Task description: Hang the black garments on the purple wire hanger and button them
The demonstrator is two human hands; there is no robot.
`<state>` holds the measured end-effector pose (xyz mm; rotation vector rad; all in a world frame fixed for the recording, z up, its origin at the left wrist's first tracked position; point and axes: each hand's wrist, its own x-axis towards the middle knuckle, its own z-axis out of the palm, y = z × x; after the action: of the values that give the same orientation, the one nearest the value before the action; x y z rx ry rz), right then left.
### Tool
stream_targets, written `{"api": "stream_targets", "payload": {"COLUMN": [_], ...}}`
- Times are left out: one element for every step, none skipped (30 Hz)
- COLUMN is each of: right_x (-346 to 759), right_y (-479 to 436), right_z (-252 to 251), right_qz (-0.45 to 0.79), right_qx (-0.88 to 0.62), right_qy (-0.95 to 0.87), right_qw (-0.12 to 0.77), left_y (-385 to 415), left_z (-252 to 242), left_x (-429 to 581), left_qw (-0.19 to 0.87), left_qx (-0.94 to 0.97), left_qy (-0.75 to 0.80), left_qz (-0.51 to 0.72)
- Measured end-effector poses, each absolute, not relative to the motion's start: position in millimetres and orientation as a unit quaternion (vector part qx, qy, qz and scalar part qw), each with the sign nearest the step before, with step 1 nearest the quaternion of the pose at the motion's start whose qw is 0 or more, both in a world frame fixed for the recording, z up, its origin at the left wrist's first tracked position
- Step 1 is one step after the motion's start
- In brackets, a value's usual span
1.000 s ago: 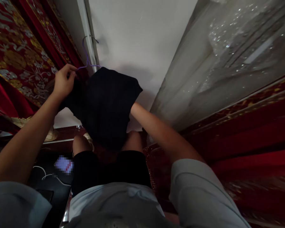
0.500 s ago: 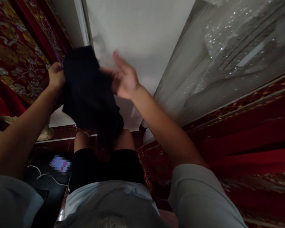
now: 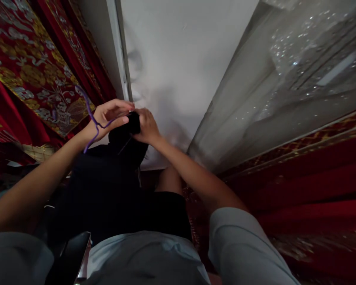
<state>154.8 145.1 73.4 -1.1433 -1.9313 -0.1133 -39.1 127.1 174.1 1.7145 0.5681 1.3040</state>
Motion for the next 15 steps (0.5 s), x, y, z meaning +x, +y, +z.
{"api": "stream_targets", "payload": {"right_x": [162, 172, 183, 195, 207, 219, 230, 239, 248, 254, 259, 262, 263, 263, 261], "right_y": [142, 138, 135, 132, 129, 127, 126, 126, 126, 127, 128, 129, 131, 133, 136], "right_z": [77, 82, 87, 93, 98, 104, 110, 116, 121, 126, 132, 137, 141, 146, 149], "right_qz": [-0.063, -0.079, -0.094, -0.107, -0.121, -0.133, -0.144, -0.153, -0.158, -0.158, -0.154, -0.145, -0.134, -0.124, -0.118], "right_qx": [-0.472, -0.489, -0.508, -0.528, -0.55, -0.572, -0.594, -0.616, -0.638, -0.661, -0.685, -0.707, -0.728, -0.745, -0.754], "right_qy": [-0.764, -0.752, -0.738, -0.719, -0.697, -0.671, -0.643, -0.613, -0.584, -0.556, -0.531, -0.512, -0.497, -0.488, -0.486], "right_qw": [0.435, 0.435, 0.434, 0.438, 0.445, 0.453, 0.462, 0.47, 0.476, 0.478, 0.475, 0.466, 0.453, 0.437, 0.426], "left_y": [129, 131, 134, 136, 138, 139, 139, 137, 134, 130, 126, 123, 121, 119, 119], "left_z": [176, 177, 178, 178, 177, 173, 168, 161, 153, 145, 137, 129, 122, 117, 113], "left_x": [-45, -55, -66, -79, -93, -106, -117, -125, -130, -130, -126, -120, -111, -102, -93], "left_qw": [0.44, 0.447, 0.463, 0.488, 0.521, 0.554, 0.581, 0.601, 0.611, 0.62, 0.627, 0.632, 0.634, 0.627, 0.609], "left_qx": [0.69, 0.686, 0.675, 0.657, 0.633, 0.601, 0.564, 0.525, 0.492, 0.471, 0.46, 0.457, 0.459, 0.466, 0.471], "left_qy": [0.229, 0.236, 0.25, 0.267, 0.285, 0.303, 0.319, 0.331, 0.34, 0.344, 0.341, 0.333, 0.321, 0.307, 0.296], "left_qz": [0.527, 0.524, 0.518, 0.508, 0.496, 0.49, 0.493, 0.503, 0.519, 0.526, 0.528, 0.53, 0.533, 0.544, 0.565]}}
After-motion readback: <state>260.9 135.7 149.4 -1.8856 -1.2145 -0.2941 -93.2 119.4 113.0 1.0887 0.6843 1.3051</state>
